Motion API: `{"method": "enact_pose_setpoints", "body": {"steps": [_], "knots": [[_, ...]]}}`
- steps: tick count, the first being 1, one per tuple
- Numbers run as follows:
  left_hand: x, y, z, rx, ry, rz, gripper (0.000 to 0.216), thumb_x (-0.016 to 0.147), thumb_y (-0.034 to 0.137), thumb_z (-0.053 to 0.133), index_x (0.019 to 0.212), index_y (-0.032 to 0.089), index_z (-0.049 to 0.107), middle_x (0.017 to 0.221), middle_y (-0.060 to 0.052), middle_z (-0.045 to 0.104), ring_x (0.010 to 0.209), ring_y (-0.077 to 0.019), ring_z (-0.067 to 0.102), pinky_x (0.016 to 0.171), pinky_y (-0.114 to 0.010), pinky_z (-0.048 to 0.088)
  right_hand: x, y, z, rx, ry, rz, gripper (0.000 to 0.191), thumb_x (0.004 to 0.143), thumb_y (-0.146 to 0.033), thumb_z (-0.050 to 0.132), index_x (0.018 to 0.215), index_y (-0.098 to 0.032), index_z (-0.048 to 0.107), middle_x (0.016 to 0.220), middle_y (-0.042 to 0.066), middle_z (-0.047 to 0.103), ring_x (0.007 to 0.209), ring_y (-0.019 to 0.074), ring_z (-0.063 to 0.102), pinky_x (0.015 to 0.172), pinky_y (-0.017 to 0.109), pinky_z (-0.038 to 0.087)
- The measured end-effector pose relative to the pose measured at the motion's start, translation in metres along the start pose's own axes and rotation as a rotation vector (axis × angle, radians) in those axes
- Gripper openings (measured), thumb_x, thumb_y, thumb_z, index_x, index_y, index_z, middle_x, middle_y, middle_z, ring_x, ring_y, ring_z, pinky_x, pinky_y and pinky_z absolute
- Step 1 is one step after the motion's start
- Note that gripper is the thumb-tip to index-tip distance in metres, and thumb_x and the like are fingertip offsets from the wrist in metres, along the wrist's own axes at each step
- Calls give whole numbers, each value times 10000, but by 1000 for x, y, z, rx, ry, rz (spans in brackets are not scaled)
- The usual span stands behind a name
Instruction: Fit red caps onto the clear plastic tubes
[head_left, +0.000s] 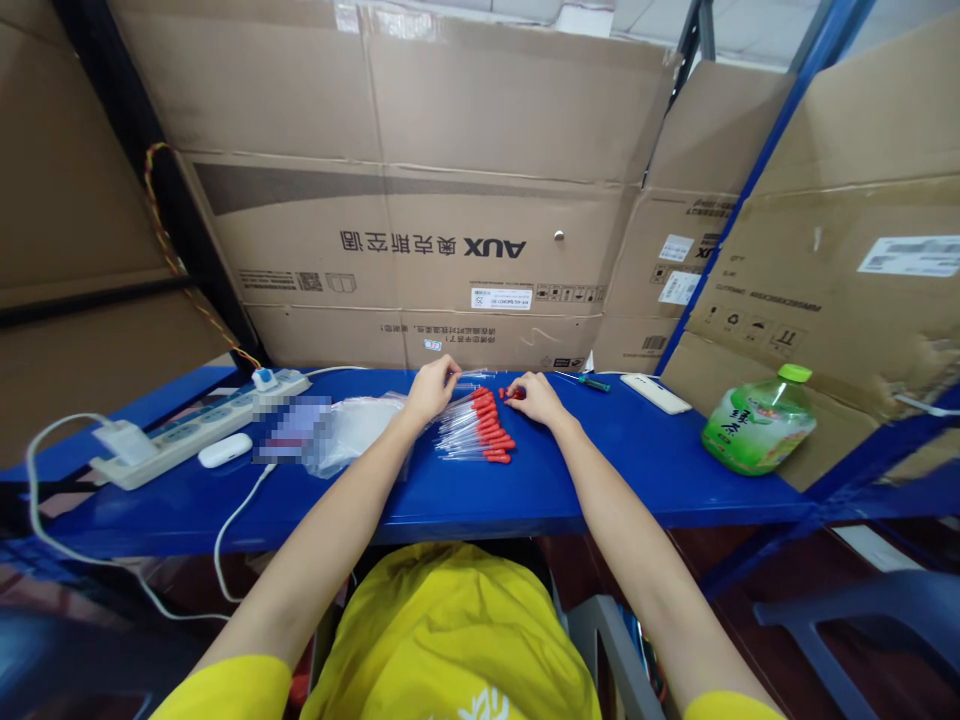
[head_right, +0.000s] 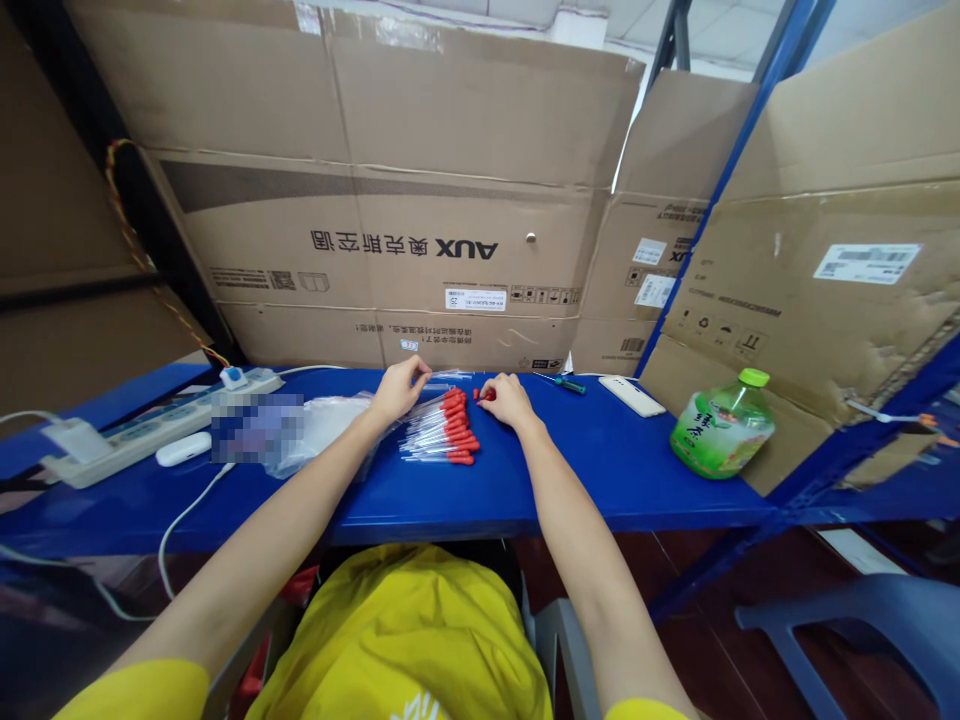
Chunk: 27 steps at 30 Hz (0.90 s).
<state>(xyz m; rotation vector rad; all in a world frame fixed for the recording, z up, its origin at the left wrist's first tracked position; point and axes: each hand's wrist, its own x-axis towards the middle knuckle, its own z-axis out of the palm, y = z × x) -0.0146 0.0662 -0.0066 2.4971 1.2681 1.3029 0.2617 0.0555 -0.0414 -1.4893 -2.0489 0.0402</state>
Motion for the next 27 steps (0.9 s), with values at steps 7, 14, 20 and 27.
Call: {"method": "enact_pose_setpoints", "body": {"steps": [7,14,20,27], "knots": [[-1,12,-1,-100,-4,110,109,976,272,559,924,194,613,896,-60,718,836,-211,661,775,-323,477,-1,-2,-4,5,-19,-70,117,795,-216,856,829,-243,747,1022,57,696,1000,239,549,918,359,449],[-1,13,-1,-98,-3,140,95,977,264,563,923,198,605,902,-55,713,833,-209,648,776,-326,467,0,-4,-5,-14,-75,-61,97,833,-188,802,899,-241,754,987,40,727,958,228,571,860,333,443],[-2,14,-1,-98,-9,148,92,983,258,558,940,199,613,928,-55,722,842,-205,655,783,-324,475,0,-4,-5,-57,-115,-81,105,895,-193,733,958,-248,798,1074,64,723,1024,222,597,935,332,444],[-2,17,-2,-80,-21,149,114,991,278,544,955,198,616,944,-63,724,872,-212,656,815,-332,480,1,-11,-8,62,-9,-68,124,900,-161,678,977,-236,738,1002,42,752,957,223,624,897,337,474]]}}
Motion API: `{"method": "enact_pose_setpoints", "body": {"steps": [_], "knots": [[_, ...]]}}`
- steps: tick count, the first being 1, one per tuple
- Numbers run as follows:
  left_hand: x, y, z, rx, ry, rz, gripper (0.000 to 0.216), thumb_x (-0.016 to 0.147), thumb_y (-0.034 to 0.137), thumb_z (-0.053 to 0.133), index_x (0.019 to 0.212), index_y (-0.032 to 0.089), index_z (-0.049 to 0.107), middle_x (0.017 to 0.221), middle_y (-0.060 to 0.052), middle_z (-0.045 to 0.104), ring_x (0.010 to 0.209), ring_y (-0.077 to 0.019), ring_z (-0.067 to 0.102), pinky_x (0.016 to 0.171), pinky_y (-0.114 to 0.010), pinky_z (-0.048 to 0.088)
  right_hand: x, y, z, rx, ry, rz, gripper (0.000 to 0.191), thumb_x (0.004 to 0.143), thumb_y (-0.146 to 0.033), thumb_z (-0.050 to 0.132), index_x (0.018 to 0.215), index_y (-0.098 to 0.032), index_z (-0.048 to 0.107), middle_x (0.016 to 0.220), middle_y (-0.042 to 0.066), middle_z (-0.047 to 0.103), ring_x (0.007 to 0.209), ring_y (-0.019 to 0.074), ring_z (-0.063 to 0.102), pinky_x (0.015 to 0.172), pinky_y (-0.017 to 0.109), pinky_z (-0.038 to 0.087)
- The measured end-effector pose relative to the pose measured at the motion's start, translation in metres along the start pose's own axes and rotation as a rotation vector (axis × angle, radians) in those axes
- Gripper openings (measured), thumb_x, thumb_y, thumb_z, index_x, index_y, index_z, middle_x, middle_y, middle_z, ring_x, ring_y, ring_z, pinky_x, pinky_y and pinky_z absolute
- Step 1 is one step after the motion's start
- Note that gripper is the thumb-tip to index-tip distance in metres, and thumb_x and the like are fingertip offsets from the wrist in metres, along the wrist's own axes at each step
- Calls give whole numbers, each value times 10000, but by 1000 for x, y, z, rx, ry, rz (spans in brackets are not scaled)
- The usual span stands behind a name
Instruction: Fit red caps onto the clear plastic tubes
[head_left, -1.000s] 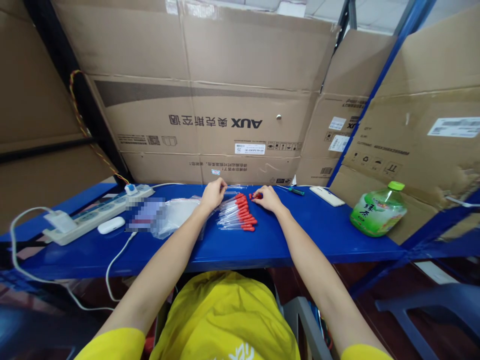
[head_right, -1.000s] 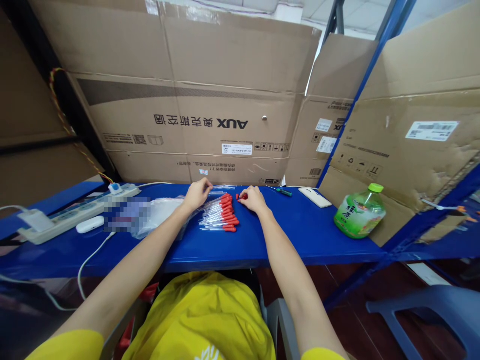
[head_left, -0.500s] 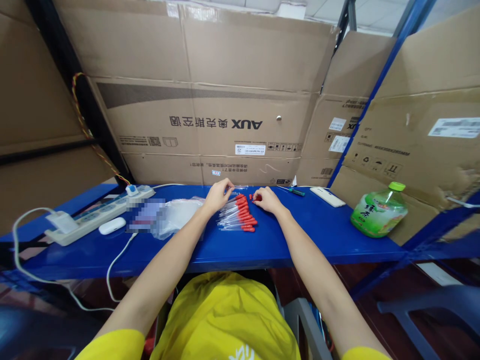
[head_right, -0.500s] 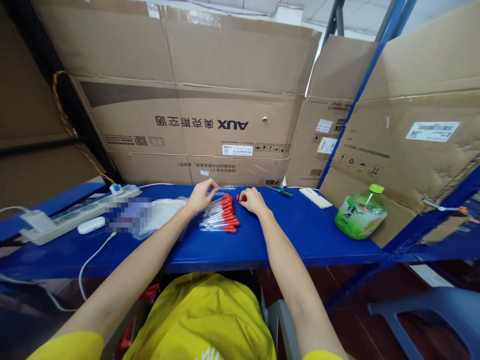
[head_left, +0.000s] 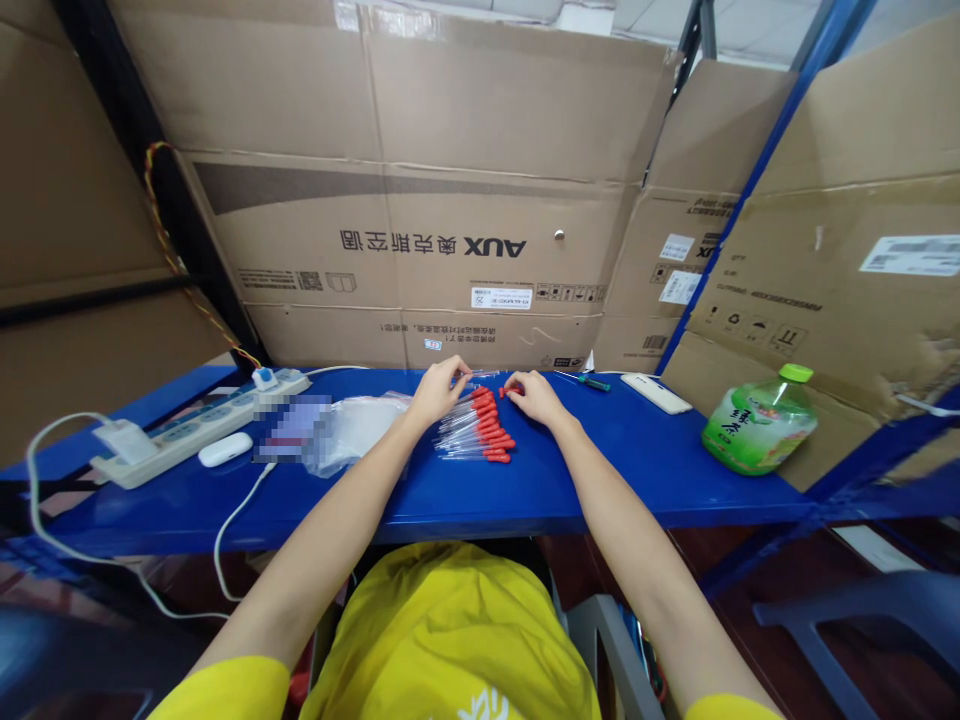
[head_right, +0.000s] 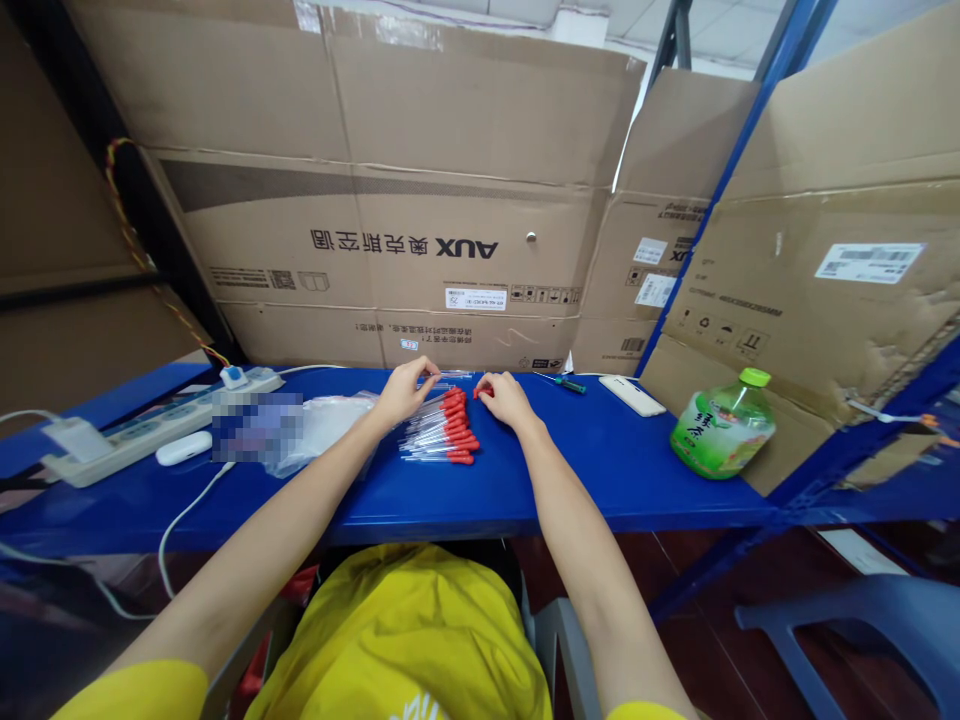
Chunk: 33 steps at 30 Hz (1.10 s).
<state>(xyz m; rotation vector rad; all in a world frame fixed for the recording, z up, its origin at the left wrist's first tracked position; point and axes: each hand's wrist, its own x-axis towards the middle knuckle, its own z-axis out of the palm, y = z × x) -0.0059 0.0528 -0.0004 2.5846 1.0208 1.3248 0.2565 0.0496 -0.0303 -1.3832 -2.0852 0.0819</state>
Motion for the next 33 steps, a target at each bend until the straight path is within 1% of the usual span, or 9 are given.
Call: {"method": "enact_pose_setpoints", "body": {"steps": [5,12,15,18,21,23,26,29,33], "knots": [[0,2,-1,15,-20,-17,131,992,298,540,959,200,620,948,-71,720,881,-217,653,847,-341,487,2,-5,0,140,108,-4,126,875,-185,692,993,-230,689,934,30,754,877,207,662,830,320,505],[0,3,0,22,-32,-9,123,993,284,543,954,195,619,956,-65,727,867,-210,653,841,-339,484,-1,-2,4,156,-22,55,127,817,-146,705,922,-218,699,821,9,750,730,172,674,707,277,496],[0,4,-1,23,-36,-9,121,992,283,543,956,194,616,962,-68,729,870,-212,652,842,-341,482,-2,-5,2,212,-4,82,97,850,-157,672,924,-216,691,822,12,761,697,166,689,705,280,512],[0,6,-1,18,-33,-7,126,992,288,539,951,194,611,949,-68,726,867,-215,654,833,-342,481,0,-11,-1,321,87,63,77,881,-218,652,947,-214,692,848,21,773,712,174,709,724,293,539],[0,6,-1,12,-34,-9,130,995,294,533,951,198,607,953,-68,725,882,-219,659,839,-345,482,2,-20,-5,467,179,9,196,873,-305,684,1040,-208,715,885,33,786,769,189,730,787,317,564],[0,5,-1,5,-39,-12,133,998,300,532,954,200,608,961,-69,727,892,-220,662,850,-347,484,2,-25,-7,529,191,-14,282,861,-360,704,1093,-202,732,903,42,792,789,198,734,810,330,571],[0,3,0,0,-58,-12,136,1001,306,536,968,199,613,959,-67,728,873,-216,660,848,-349,493,1,-31,-10,537,185,-35,275,865,-410,701,1032,-201,767,882,47,791,778,206,726,790,336,568],[-1,2,1,-3,-123,3,158,1010,292,523,1078,201,633,1006,-69,735,925,-218,678,861,-345,509,0,-35,-11,520,184,-39,262,873,-429,694,979,-207,783,843,43,788,720,201,707,743,329,557],[-2,7,2,35,-244,85,284,1033,227,452,1259,224,624,1180,-87,726,1118,-231,680,958,-354,506,-1,-41,-11,523,172,-45,269,873,-443,695,973,-212,789,836,44,786,738,205,709,728,315,547]]}}
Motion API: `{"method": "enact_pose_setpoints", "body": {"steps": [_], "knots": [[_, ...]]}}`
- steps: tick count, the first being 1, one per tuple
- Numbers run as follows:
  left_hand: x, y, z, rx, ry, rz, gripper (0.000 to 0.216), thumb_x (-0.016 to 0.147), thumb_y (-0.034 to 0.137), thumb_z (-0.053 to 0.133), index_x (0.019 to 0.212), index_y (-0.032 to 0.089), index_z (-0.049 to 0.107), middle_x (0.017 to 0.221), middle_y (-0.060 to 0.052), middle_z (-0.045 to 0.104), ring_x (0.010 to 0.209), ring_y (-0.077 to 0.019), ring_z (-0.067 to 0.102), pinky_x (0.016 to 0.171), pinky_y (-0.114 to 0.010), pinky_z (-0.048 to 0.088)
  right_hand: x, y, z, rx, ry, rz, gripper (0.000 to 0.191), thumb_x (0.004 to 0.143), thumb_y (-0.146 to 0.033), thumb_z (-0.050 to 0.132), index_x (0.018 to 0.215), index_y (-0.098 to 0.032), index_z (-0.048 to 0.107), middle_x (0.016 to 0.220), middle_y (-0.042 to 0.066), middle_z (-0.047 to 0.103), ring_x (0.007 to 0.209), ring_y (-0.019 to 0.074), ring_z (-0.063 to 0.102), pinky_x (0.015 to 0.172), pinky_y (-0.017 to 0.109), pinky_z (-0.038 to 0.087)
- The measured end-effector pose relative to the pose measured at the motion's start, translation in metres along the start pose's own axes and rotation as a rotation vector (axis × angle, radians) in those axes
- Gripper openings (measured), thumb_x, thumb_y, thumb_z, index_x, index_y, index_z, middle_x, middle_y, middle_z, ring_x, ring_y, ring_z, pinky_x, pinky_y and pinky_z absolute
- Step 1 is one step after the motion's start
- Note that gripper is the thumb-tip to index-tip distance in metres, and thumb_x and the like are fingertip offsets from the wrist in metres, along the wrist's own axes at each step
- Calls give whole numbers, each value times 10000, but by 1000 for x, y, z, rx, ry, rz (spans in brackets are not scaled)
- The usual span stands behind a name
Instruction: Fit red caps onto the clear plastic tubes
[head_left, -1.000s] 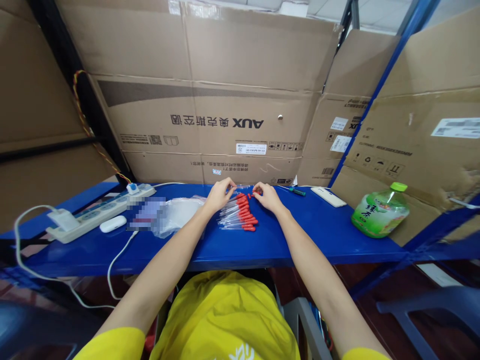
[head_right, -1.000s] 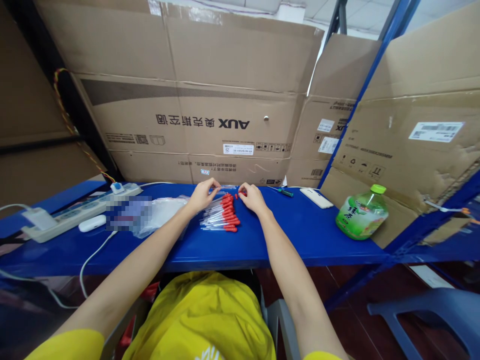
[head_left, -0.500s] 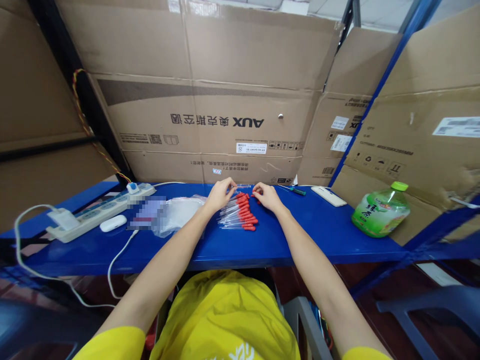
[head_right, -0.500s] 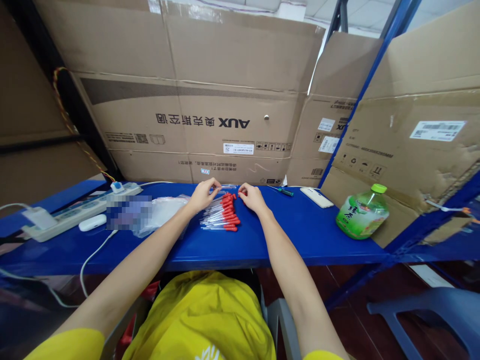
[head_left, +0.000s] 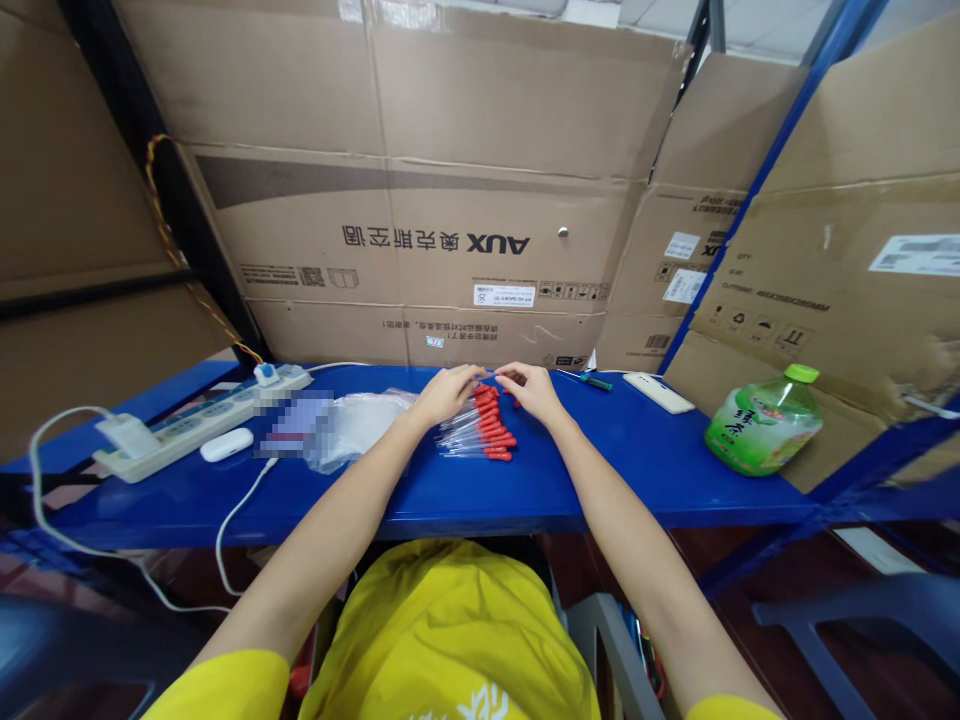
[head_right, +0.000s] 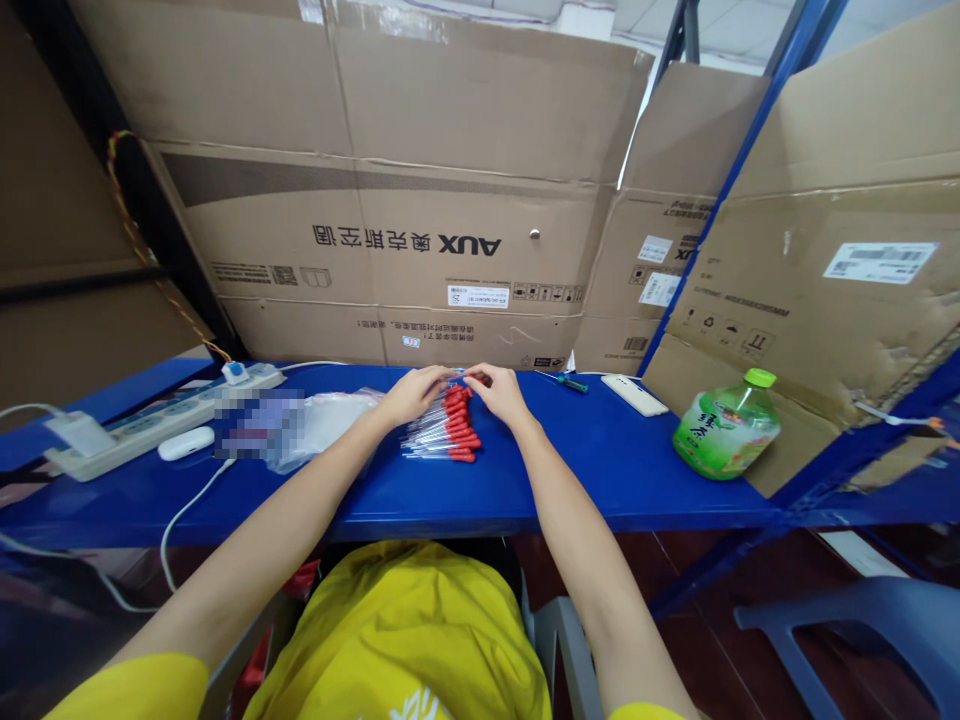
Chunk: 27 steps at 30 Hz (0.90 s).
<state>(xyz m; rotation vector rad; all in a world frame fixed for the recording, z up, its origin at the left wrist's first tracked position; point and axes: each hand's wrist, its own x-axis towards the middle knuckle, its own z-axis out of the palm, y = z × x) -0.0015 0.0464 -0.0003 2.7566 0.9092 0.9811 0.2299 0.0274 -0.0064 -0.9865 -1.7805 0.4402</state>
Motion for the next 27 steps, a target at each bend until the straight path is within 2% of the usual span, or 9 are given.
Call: {"method": "enact_pose_setpoints", "body": {"steps": [3,8,12,15,17,20,27], "knots": [[0,8,-1,52,-41,28,320,1051,212,398,1295,224,606,1263,-105,693,1167,-239,666,985,-364,498,-1,-4,3,-12,-11,-27,262,882,-433,684,969,-211,794,820,40,779,715,197,689,712,306,529],[2,21,-2,22,-13,18,295,1091,315,352,1205,215,604,1182,-117,681,1111,-249,665,959,-359,500,-2,-11,5,-65,33,-40,277,908,-463,664,973,-225,789,726,9,715,641,180,615,681,301,500],[3,27,-3,89,-17,-104,312,1105,429,344,1057,246,592,1003,-71,721,939,-245,696,807,-318,482,-2,-14,4,-33,89,-21,295,885,-483,697,1040,-234,731,685,-21,635,606,166,568,635,285,479],[3,27,-3,124,-14,-177,297,1106,412,347,1023,255,584,928,-64,729,877,-262,706,726,-309,441,-2,-15,4,43,134,-6,279,845,-477,744,963,-236,665,713,-22,629,619,161,571,613,277,477],[3,25,-3,122,3,-190,281,1105,391,352,1026,253,584,954,-72,737,894,-270,709,716,-310,429,-1,-16,5,94,135,-7,264,836,-469,751,908,-237,647,736,-12,640,635,165,583,612,281,487],[2,22,-2,129,37,-175,275,1105,375,348,1035,247,581,1000,-80,742,930,-261,711,730,-305,431,-1,-19,7,149,127,-3,255,848,-466,728,928,-233,661,758,0,658,643,171,604,614,290,505],[2,24,1,93,45,-180,285,1108,373,322,1183,243,565,929,-78,742,879,-263,719,713,-301,425,-2,-24,11,198,87,21,341,829,-532,734,954,-223,661,808,30,720,705,188,673,675,306,549]]}}
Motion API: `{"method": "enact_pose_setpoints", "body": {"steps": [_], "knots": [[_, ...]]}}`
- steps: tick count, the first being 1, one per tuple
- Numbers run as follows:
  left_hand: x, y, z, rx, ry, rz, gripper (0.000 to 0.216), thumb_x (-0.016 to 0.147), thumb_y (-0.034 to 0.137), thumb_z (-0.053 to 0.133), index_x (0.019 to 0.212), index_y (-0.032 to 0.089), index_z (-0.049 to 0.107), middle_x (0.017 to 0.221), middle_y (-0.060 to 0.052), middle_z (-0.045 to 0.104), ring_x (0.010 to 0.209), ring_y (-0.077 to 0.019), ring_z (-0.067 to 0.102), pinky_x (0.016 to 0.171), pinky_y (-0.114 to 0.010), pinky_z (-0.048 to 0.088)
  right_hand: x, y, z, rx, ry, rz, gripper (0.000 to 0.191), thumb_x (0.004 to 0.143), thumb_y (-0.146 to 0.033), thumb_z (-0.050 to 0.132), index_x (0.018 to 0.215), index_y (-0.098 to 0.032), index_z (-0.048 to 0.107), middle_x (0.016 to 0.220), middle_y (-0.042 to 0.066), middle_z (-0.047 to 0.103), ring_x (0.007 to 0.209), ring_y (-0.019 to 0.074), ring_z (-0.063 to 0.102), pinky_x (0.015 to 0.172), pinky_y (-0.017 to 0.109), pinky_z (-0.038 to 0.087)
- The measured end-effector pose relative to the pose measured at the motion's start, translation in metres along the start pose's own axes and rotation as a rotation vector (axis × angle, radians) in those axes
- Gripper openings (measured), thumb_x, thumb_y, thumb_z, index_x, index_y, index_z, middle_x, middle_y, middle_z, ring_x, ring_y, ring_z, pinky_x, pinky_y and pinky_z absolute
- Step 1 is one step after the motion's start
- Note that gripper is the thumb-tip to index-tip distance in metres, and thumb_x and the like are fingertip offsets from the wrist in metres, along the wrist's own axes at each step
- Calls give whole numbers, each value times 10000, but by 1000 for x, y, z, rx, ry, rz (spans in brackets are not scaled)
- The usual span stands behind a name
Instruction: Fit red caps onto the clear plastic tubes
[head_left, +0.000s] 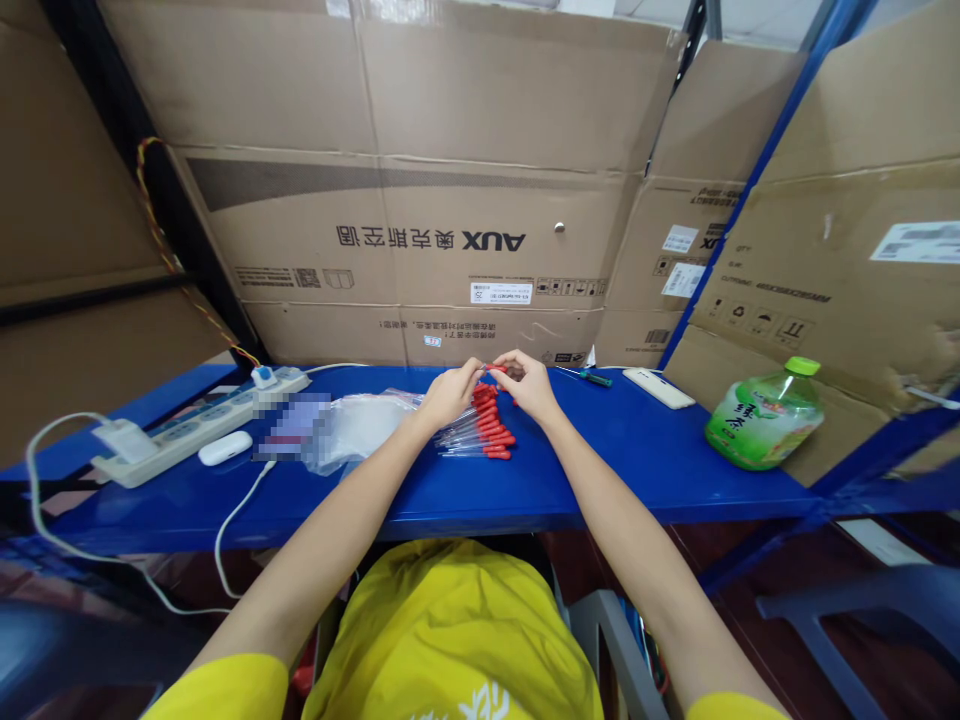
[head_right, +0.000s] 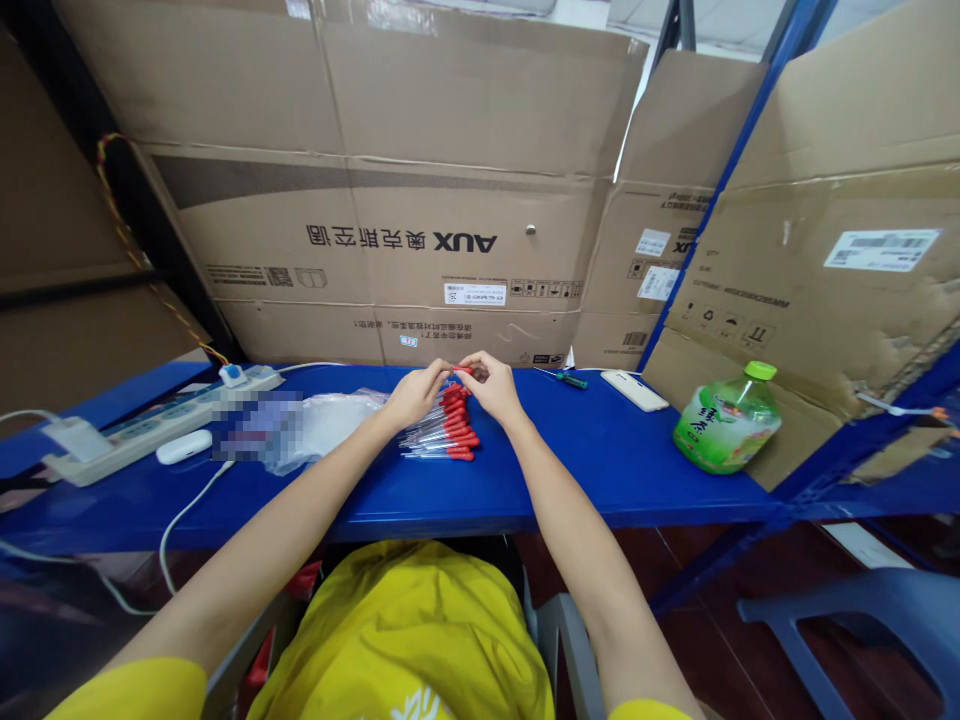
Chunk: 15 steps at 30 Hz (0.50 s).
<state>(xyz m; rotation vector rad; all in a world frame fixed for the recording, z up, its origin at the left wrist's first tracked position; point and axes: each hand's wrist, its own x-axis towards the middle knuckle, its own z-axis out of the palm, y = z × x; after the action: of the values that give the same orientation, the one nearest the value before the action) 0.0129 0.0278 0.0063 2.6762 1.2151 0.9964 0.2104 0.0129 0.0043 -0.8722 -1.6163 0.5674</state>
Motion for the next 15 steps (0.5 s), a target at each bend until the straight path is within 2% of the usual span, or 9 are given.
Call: {"method": "enact_pose_setpoints", "body": {"steps": [5,10,15], "knots": [[1,0,5,-58,4,30,293,1108,374,301,1075,238,559,906,-75,718,844,-245,696,714,-301,419,-1,3,2,42,22,-16,362,810,-555,768,877,-217,659,783,38,724,676,190,672,664,315,557],[1,4,6,14,16,-26,328,1108,407,291,1031,244,566,896,-61,717,848,-239,687,689,-297,392,-2,5,3,81,31,-9,407,806,-604,768,853,-219,645,718,19,697,606,179,652,619,312,545],[0,5,1,60,-23,-1,359,1107,401,286,971,232,572,886,-55,720,847,-231,684,695,-296,382,-2,4,4,162,9,-3,404,786,-577,813,847,-208,659,688,9,694,580,173,658,604,303,540]]}}
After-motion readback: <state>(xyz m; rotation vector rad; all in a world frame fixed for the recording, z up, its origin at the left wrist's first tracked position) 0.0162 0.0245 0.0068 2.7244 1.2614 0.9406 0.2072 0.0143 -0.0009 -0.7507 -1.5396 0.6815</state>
